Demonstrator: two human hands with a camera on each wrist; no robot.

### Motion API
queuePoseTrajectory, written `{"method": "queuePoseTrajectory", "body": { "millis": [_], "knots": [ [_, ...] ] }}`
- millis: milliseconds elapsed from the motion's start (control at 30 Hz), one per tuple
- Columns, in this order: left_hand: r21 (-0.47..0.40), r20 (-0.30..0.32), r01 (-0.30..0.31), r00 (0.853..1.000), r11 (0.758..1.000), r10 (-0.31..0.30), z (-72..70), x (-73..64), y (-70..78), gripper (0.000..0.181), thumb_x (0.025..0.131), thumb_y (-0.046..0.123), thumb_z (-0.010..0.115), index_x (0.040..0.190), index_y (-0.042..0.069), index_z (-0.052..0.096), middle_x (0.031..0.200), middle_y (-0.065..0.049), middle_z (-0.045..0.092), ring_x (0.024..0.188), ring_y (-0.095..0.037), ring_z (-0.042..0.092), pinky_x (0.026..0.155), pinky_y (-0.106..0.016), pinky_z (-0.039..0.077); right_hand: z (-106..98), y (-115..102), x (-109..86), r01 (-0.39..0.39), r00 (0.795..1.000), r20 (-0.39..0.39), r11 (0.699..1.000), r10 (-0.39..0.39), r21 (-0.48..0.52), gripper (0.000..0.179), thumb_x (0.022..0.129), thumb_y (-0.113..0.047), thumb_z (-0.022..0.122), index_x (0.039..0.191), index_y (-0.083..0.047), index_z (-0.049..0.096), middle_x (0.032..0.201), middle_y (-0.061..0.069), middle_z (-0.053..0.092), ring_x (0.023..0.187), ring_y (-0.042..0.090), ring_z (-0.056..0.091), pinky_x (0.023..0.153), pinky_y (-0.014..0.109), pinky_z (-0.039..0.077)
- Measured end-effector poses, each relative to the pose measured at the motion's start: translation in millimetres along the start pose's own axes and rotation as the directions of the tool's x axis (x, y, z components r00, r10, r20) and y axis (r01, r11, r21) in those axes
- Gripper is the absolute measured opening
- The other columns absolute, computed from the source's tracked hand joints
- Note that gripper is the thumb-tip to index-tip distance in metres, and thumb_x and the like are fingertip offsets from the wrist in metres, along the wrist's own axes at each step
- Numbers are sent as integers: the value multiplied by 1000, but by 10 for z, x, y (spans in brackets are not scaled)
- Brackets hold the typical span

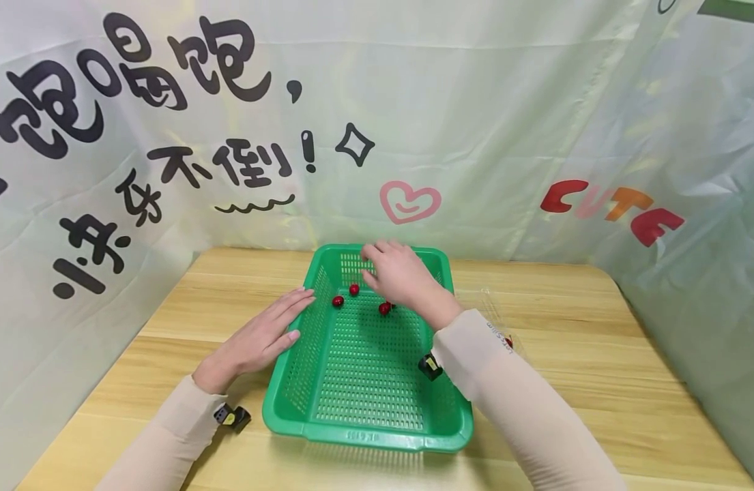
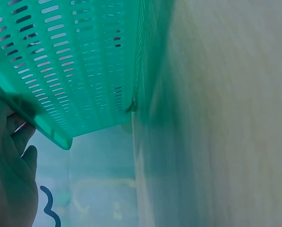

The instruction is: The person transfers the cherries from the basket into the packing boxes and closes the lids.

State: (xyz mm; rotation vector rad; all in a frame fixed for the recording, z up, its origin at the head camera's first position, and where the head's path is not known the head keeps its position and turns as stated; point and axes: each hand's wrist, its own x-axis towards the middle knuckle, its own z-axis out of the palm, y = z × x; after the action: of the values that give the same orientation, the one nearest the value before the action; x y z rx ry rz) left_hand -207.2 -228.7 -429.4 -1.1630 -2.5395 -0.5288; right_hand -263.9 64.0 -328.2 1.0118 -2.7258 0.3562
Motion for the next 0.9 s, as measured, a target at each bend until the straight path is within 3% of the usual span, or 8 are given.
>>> {"method": "queuePoseTrajectory", "body": {
  "millis": [367, 667, 900],
  "knots": [
    [-10, -1, -25, 1000, 1000, 25, 2, -3, -42, 59, 103, 35, 38, 152, 2, 30, 158, -12, 27, 147, -28, 18, 119, -42, 18, 268, 69, 45, -89, 993, 78, 996, 87, 20, 29, 97, -25, 61, 120, -8, 62, 115, 8, 63, 105, 28, 58, 92, 49, 48],
    [-40, -36, -130, 991, 991, 129, 25, 33, -68, 49, 99, 23, 48, 143, 1, 46, 150, -12, 38, 144, -28, 26, 115, -45, 29, 345, 96, 48, -94, 986, 138, 995, 97, -26, 28, 96, -25, 63, 118, -8, 62, 111, 7, 63, 103, 28, 59, 93, 47, 49],
    [-44, -47, -131, 991, 990, 129, 35, 30, -67, 50, 98, 22, 49, 143, 0, 45, 150, -10, 39, 144, -28, 27, 116, -42, 27, 424, 88, 39, -78, 972, 215, 993, 95, -90, 32, 94, -25, 65, 121, -7, 61, 115, 10, 62, 109, 31, 58, 100, 50, 45]
  ]
}}
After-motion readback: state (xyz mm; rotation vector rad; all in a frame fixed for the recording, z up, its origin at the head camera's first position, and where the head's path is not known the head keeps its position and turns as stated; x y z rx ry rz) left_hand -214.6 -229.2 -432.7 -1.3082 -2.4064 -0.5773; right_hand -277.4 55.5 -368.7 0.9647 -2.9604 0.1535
